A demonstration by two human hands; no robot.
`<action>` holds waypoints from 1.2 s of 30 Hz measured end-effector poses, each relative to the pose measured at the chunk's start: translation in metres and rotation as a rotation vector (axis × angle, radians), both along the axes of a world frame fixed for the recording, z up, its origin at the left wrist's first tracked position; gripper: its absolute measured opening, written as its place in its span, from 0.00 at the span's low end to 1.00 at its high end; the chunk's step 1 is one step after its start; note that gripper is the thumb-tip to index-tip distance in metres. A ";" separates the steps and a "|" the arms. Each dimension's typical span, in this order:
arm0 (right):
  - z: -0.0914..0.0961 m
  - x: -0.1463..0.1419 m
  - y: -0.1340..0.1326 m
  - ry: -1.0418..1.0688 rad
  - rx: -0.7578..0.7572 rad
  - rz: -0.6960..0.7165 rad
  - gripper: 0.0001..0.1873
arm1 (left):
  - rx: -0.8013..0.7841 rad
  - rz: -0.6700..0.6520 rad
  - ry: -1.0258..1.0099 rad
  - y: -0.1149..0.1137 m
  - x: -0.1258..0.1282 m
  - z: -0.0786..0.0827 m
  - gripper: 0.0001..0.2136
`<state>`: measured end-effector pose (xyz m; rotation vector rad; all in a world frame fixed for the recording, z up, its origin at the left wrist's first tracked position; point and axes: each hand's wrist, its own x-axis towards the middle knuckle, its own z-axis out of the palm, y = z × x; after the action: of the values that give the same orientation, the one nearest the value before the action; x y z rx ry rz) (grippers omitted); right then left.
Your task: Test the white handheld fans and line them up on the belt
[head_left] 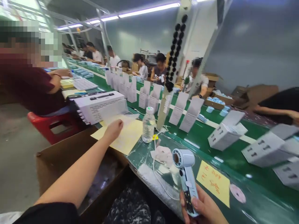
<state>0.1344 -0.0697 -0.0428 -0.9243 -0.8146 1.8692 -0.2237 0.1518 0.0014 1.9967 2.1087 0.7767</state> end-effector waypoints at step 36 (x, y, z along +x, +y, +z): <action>-0.041 0.031 -0.018 -1.516 0.660 -0.245 0.18 | 0.208 -1.057 0.299 -0.143 0.200 -0.007 0.20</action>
<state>0.1656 -0.0882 -0.0836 -1.7919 -1.8738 0.2990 -0.0240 0.0089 -0.0056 2.9620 0.7605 0.4945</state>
